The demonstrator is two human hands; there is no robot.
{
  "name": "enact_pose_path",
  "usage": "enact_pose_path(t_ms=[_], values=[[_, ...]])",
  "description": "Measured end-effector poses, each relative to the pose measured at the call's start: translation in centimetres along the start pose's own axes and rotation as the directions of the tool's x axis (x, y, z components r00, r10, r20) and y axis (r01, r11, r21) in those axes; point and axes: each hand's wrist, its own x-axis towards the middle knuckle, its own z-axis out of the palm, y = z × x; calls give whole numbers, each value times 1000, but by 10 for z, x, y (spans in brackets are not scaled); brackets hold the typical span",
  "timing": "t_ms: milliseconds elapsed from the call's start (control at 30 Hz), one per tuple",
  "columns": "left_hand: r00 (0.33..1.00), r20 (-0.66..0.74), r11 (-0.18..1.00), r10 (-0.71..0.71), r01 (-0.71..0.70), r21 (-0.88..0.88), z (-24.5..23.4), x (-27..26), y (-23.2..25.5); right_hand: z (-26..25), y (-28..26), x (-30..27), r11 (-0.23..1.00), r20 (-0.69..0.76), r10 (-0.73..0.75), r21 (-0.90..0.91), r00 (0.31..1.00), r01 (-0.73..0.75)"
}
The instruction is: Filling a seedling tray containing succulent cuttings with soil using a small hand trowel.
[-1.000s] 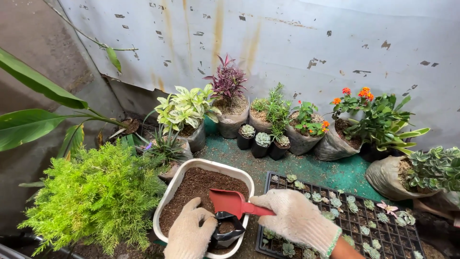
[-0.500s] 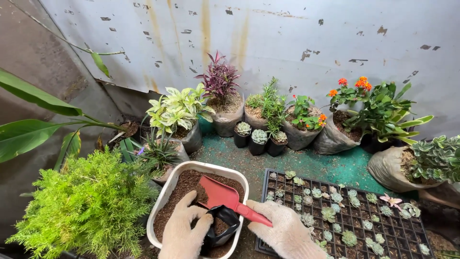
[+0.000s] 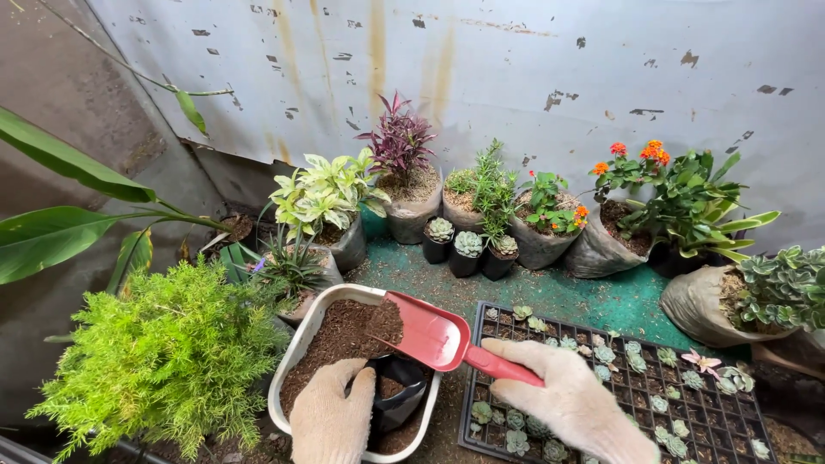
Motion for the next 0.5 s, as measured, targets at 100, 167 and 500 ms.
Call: enact_pose_path(t_ms=[100,167,500], values=[[1000,-10,1000,-16,17,9,-1,0,7,-22,-8,-13,988,7,25,-152,1000,-24],[1000,-12,1000,-21,21,-2,-1,-2,10,-31,-8,-21,969,40,-5,-247,999,15],[999,-41,1000,-7,6,-9,3,-6,8,7,-8,-36,-26,372,-678,-874,634,485]])
